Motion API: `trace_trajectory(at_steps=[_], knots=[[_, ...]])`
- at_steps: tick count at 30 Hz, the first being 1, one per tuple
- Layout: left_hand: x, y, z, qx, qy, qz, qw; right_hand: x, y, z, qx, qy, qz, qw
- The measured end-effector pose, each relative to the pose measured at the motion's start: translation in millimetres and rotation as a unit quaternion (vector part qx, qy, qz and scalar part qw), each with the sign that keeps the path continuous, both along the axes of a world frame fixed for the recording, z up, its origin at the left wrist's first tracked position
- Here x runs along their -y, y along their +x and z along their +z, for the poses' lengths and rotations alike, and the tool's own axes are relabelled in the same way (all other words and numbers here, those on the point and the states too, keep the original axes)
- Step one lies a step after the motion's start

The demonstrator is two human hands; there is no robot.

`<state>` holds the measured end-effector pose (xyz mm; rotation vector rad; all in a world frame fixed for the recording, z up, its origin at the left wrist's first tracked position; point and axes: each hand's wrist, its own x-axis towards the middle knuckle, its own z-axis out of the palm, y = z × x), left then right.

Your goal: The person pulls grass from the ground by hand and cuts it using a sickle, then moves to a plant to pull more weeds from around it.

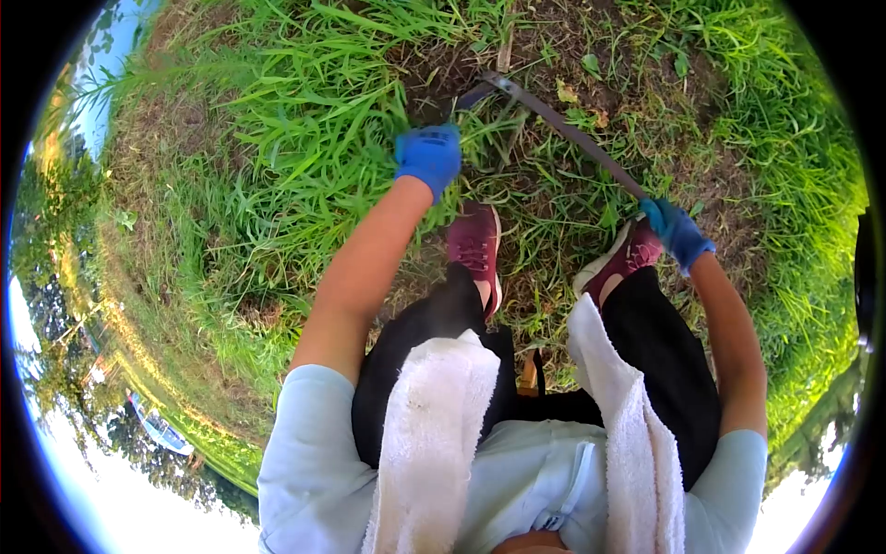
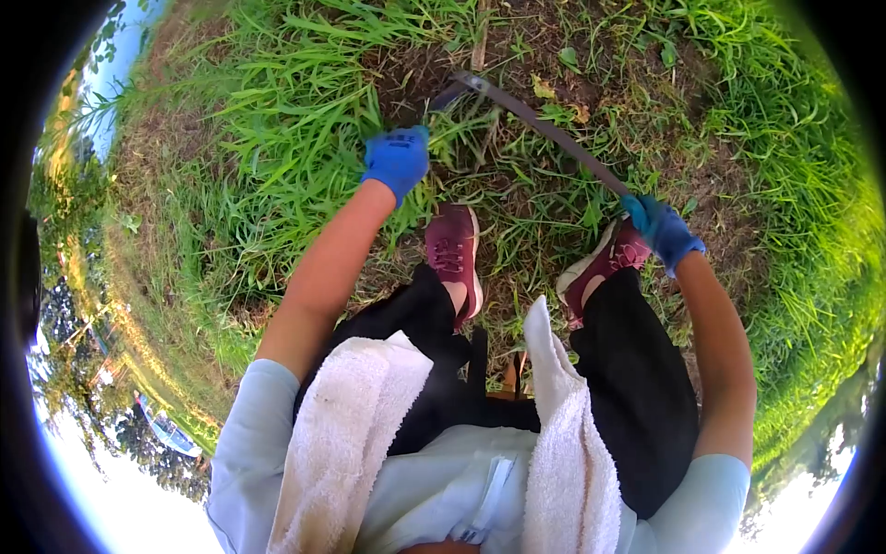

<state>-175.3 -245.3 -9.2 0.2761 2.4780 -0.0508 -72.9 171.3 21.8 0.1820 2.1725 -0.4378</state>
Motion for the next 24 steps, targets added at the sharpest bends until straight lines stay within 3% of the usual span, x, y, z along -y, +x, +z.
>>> trace_trajectory(at_steps=[2, 6, 8, 12, 13, 14, 15, 18, 20, 22, 24], knots=[[2.3, 16.9, 3.3, -0.016, -0.013, -0.028, 0.999, -0.9, 4.6, -1.5, -0.038, -0.037, 0.014, 0.999], [15.3, 15.9, -6.4, -0.07, 0.028, -0.045, 0.996, 16.8, -13.2, 1.0, -0.058, 0.028, 0.074, 0.995], [19.0, 12.0, -2.3, -0.017, 0.045, 0.017, 0.999, 17.0, -4.2, 1.2, -0.061, 0.035, 0.078, 0.994], [13.1, 48.8, 18.1, -0.057, 0.029, -0.073, 0.995, -100.1, 80.3, 13.8, -0.106, 0.019, -0.066, 0.992], [8.9, 56.7, 20.1, 0.019, 0.014, -0.071, 0.997, -121.0, 92.1, 12.0, -0.137, -0.011, -0.078, 0.987], [4.9, 69.7, 21.0, 0.103, 0.002, -0.072, 0.992, -116.5, 95.0, 11.4, -0.134, -0.01, -0.081, 0.988], [4.1, 85.1, 20.0, 0.109, 0.003, -0.075, 0.991, -103.4, 96.5, 11.3, -0.168, -0.03, -0.105, 0.98], [10.4, 90.5, 19.8, 0.035, -0.02, -0.077, 0.996, -45.5, 51.8, -1.1, -0.19, -0.065, -0.101, 0.974], [12.8, 78.1, 29.3, -0.011, -0.103, -0.006, 0.995, -2.0, 20.2, -5.8, -0.151, -0.048, -0.062, 0.985], [24.7, 68.0, 4.5, -0.05, -0.131, 0.023, 0.99, 32.6, -9.2, -0.3, -0.116, -0.036, -0.032, 0.992], [40.0, 57.4, -16.8, 0.064, -0.122, 0.055, 0.989, 52.7, -24.7, 1.3, -0.058, 0.017, 0.08, 0.995]])
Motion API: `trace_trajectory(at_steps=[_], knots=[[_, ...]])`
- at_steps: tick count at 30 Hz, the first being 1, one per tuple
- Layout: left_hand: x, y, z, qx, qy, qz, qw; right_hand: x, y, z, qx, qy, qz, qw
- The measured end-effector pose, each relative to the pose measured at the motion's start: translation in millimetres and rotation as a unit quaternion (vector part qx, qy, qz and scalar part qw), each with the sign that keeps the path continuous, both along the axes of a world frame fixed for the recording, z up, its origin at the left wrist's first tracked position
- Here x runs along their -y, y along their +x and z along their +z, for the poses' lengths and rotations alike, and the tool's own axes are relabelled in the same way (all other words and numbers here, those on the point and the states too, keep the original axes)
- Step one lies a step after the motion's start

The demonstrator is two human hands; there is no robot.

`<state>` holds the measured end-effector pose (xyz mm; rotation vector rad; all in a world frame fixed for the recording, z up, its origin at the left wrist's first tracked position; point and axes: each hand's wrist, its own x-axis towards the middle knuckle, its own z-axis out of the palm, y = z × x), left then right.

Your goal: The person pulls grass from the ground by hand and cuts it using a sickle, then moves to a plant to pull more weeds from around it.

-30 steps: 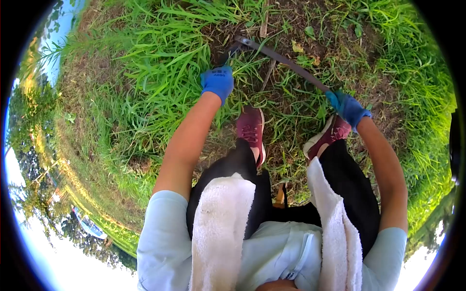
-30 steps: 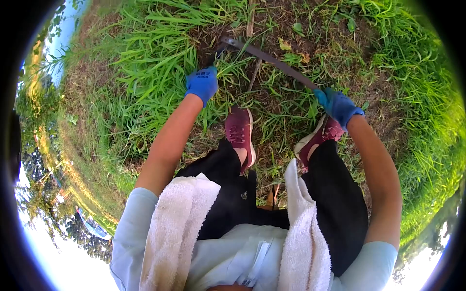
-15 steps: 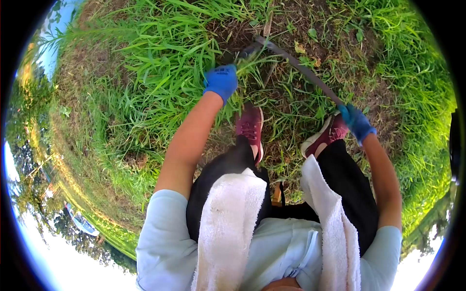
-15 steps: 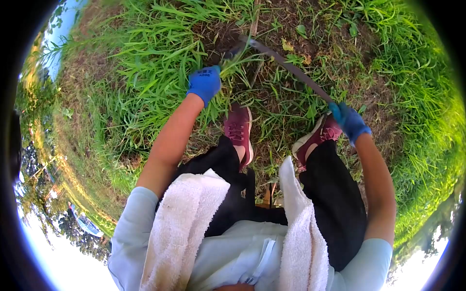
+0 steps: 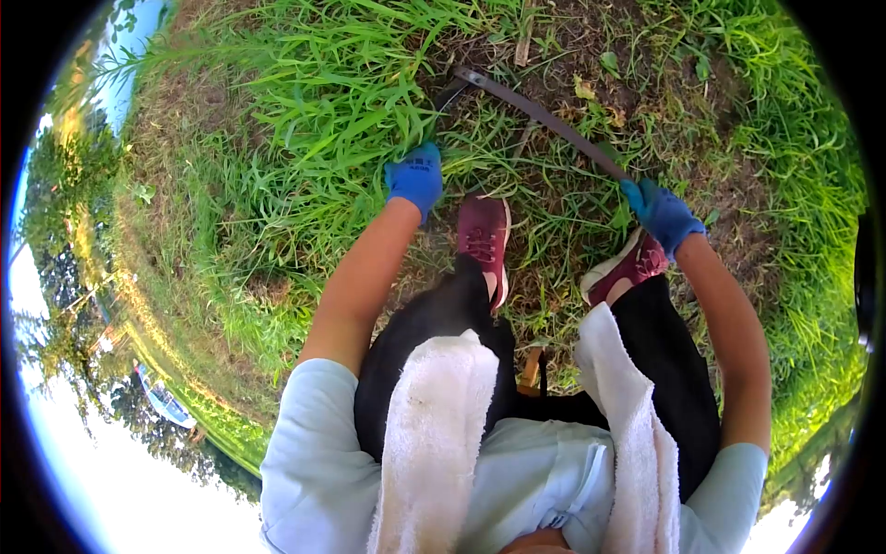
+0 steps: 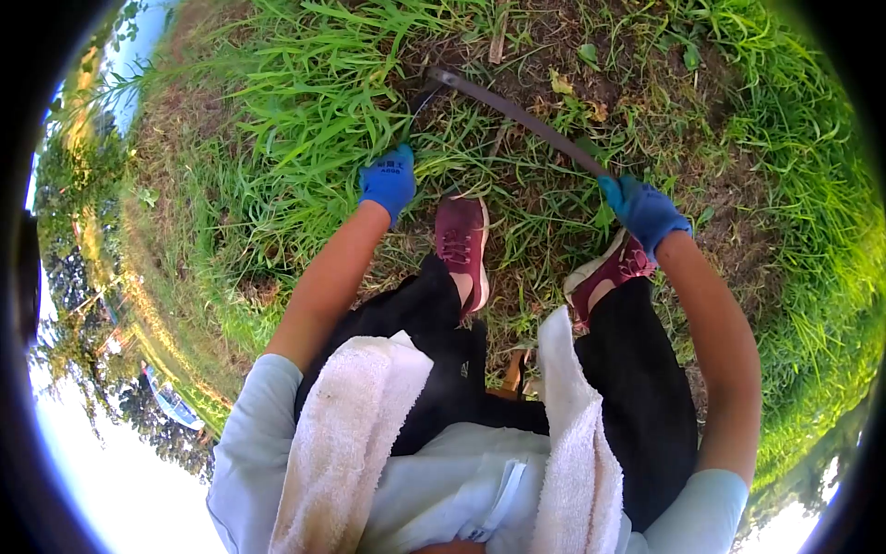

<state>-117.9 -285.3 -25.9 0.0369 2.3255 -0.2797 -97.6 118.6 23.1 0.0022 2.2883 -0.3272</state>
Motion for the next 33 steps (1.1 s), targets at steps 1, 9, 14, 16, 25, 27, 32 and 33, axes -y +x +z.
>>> trace_trajectory(at_steps=[1, 9, 14, 16, 25, 27, 32, 33], knots=[[10.4, 10.3, -14.6, -0.092, 0.01, -0.112, 0.989, -0.5, -0.3, -0.4, 0.007, 0.005, 0.007, 1.0], [-17.1, 32.2, 13.4, 0.102, 0.427, 0.127, 0.89, -148.2, 101.2, -1.0, -0.06, 0.035, -0.027, 0.997], [-46.3, -8.0, 12.8, 0.014, 0.381, 0.101, 0.919, -71.4, 39.4, 8.6, -0.079, -0.079, -0.156, 0.981], [-32.9, -41.4, 13.2, -0.107, 0.243, 0.0, 0.964, -43.6, -1.4, 0.4, -0.13, -0.13, -0.144, 0.972], [0.5, -154.3, 34.8, -0.15, -0.072, -0.193, 0.967, 68.6, -70.3, -59.2, -0.041, -0.1, -0.023, 0.994], [18.8, -160.7, 21.0, -0.15, -0.077, -0.143, 0.975, 68.2, -65.6, -66.0, -0.043, -0.095, 0.0, 0.995], [32.9, -178.2, -7.5, -0.044, 0.017, -0.01, 0.999, 74.7, -58.0, -52.8, -0.02, -0.082, -0.047, 0.995], [31.2, -178.6, -5.0, -0.05, 0.031, -0.041, 0.997, 49.2, -47.1, -56.4, -0.029, -0.112, -0.08, 0.99]])
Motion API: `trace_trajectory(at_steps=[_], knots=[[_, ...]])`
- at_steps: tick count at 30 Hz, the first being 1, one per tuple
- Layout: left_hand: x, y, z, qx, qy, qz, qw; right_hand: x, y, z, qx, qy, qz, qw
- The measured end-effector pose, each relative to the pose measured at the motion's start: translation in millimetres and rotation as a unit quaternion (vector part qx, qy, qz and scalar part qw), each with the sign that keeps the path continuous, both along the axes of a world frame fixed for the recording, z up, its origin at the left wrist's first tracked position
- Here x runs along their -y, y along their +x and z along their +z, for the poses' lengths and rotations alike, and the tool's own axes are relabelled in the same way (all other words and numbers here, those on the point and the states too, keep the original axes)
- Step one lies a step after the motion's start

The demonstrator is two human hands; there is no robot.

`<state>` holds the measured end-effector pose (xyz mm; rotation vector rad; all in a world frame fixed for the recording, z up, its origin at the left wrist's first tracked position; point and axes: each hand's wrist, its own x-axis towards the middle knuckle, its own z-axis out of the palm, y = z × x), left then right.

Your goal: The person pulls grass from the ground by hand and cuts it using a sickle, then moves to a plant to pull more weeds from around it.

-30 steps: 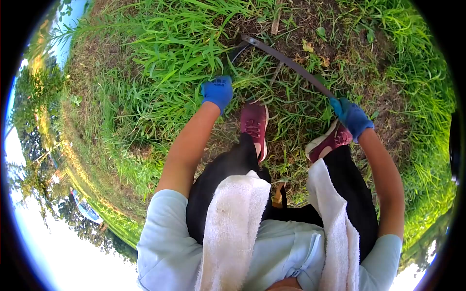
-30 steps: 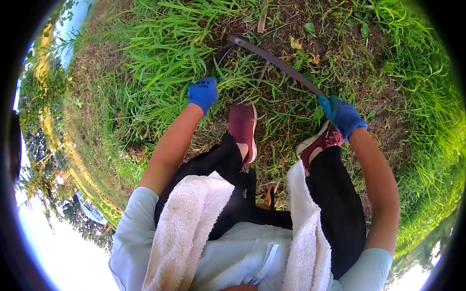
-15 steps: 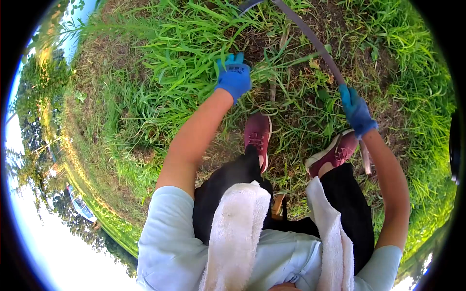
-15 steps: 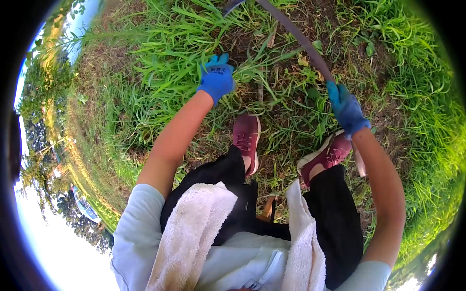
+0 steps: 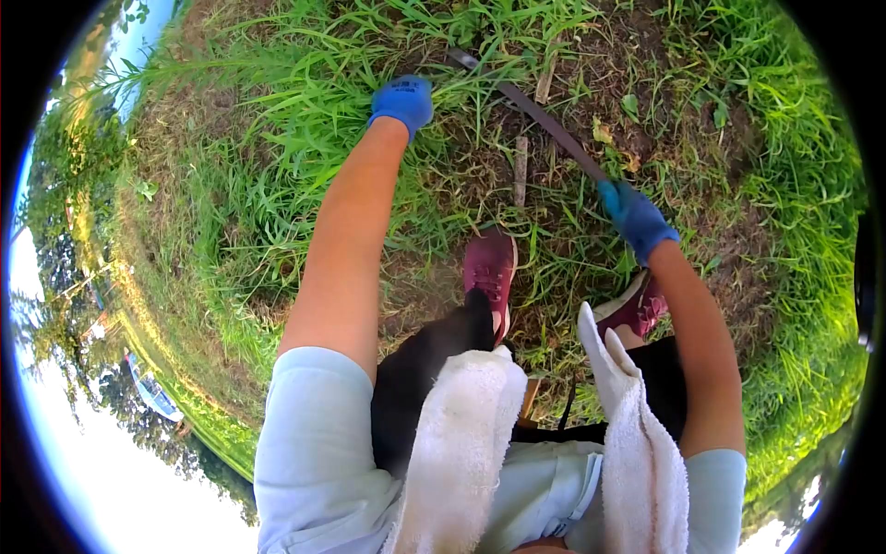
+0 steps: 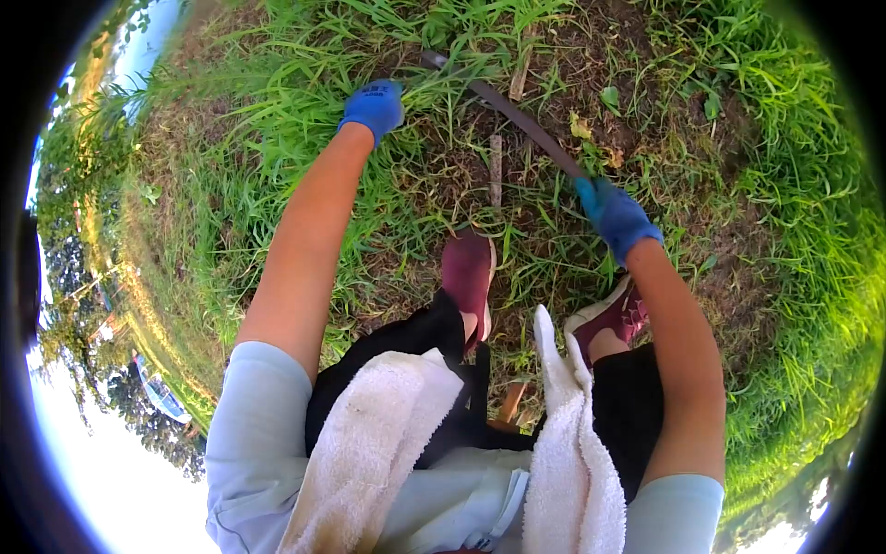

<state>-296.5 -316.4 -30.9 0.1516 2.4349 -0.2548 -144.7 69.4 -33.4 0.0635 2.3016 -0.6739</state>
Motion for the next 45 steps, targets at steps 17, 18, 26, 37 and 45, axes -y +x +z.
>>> trace_trajectory(at_steps=[17, 18, 26, 37, 45], knots=[[53.3, 23.6, 11.0, -0.186, -0.083, 0.047, 0.978, 109.9, -54.6, 7.9, 0.028, 0.013, 0.101, 0.994], [58.5, 15.6, 18.4, -0.094, -0.087, 0.152, 0.98, 109.1, -56.8, 6.9, 0.031, 0.011, 0.103, 0.994], [67.8, 2.6, 14.6, -0.017, -0.026, 0.191, 0.981, 61.4, -32.5, 0.1, 0.027, 0.049, 0.095, 0.994], [20.3, 108.8, 53.2, -0.047, 0.014, 0.123, 0.991, 86.3, -27.4, 12.8, 0.051, -0.013, -0.031, 0.998], [-25.1, 116.1, 68.9, -0.075, 0.098, -0.008, 0.992, 60.7, -36.4, 17.7, -0.021, -0.071, -0.004, 0.997]])
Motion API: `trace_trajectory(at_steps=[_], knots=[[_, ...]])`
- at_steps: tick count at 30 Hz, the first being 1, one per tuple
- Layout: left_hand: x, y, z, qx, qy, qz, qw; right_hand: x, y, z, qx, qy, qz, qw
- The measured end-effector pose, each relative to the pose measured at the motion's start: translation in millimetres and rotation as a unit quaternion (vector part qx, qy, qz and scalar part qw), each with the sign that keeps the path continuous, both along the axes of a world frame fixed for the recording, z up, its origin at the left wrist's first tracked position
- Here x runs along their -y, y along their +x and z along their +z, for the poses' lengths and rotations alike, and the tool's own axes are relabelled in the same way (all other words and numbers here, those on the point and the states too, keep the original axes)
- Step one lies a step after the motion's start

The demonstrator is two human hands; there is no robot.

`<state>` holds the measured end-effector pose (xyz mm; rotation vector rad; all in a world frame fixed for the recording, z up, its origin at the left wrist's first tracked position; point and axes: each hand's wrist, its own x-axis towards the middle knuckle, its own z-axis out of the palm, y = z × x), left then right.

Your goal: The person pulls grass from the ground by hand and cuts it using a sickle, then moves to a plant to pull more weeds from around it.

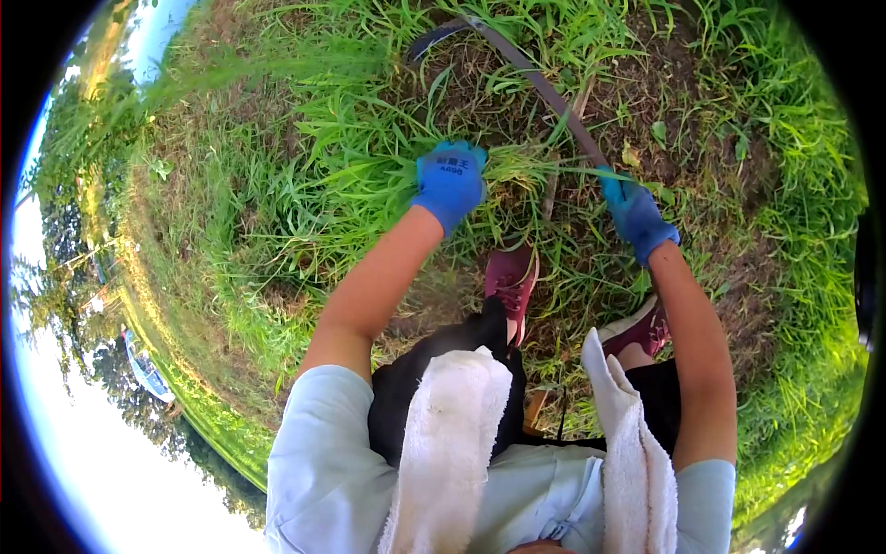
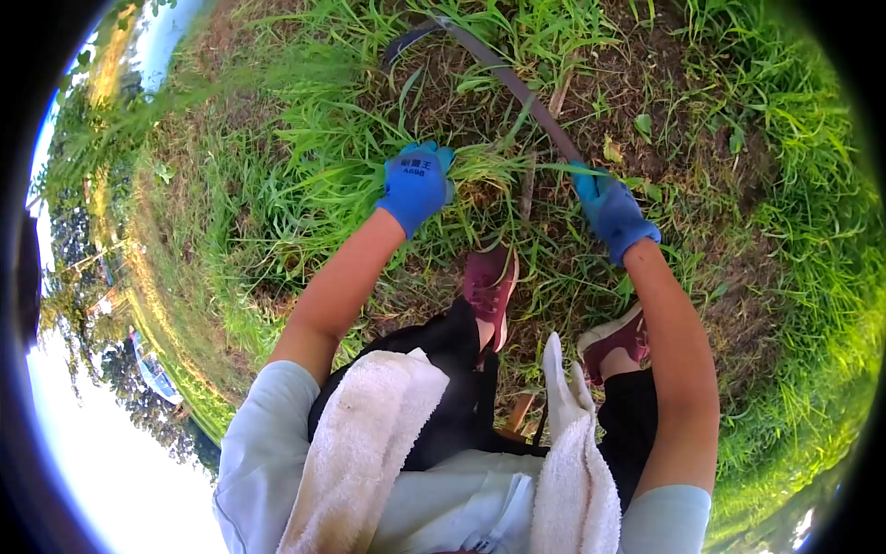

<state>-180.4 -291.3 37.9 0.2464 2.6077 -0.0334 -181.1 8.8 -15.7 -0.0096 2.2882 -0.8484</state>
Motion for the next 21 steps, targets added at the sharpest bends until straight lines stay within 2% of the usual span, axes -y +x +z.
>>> trace_trajectory(at_steps=[1, 2, 4, 6, 8, 9, 10, 12, 13, 15, 17, 18, 19, 20, 21], knots=[[3.0, -4.1, 0.3, -0.01, -0.022, 0.001, 1.0, -2.3, 4.6, -0.7, -0.006, -0.03, -0.08, 0.996], [5.9, -6.4, 0.4, -0.02, -0.045, 0.003, 0.999, -4.0, 5.7, 5.7, -0.007, -0.03, -0.079, 0.996], [13.8, -3.1, -2.6, -0.018, -0.046, 0.003, 0.999, -4.9, 9.6, 16.3, 0.024, 0.009, -0.143, 0.989], [19.0, 3.2, -3.8, -0.013, -0.05, 0.005, 0.999, -9.5, 19.2, 20.2, 0.0, -0.007, -0.163, 0.987], [16.8, 12.4, -3.3, 0.089, -0.034, 0.048, 0.994, -25.0, 27.4, 23.4, 0.039, 0.006, -0.158, 0.987], [12.5, 15.9, -1.1, 0.088, -0.034, 0.047, 0.994, -30.9, 29.9, 26.6, -0.02, 0.041, -0.109, 0.993], [6.6, 20.2, 1.9, 0.127, -0.037, 0.044, 0.99, -34.5, 30.8, 24.7, -0.021, 0.041, -0.11, 0.993], [-4.4, 22.9, 0.5, 0.165, -0.038, 0.041, 0.985, -38.6, 35.5, 16.9, -0.036, 0.05, -0.005, 0.998], [-9.3, 25.0, -5.4, 0.125, -0.042, 0.014, 0.991, -33.4, 40.5, 9.0, -0.036, 0.051, -0.006, 0.998], [-7.0, 24.9, -16.9, 0.084, -0.046, -0.009, 0.995, -9.8, 46.7, -11.0, -0.12, 0.081, 0.058, 0.988], [12.0, 8.3, -31.5, -0.068, -0.111, 0.013, 0.991, 6.9, 43.9, -24.5, -0.114, 0.078, 0.095, 0.986], [22.6, -3.3, -37.0, -0.049, -0.137, 0.078, 0.986, 12.0, 41.1, -29.1, -0.107, 0.077, 0.129, 0.983], [33.6, -14.3, -42.8, -0.03, -0.161, 0.142, 0.976, 10.6, 32.8, -24.3, -0.032, 0.103, 0.146, 0.983], [46.6, -25.3, -49.4, -0.028, -0.162, 0.141, 0.976, 3.9, 25.2, -15.4, -0.03, 0.102, 0.146, 0.984], [59.6, -36.8, -54.9, 0.062, -0.157, 0.166, 0.972, -6.0, 16.0, -7.3, -0.004, 0.103, 0.144, 0.984]])
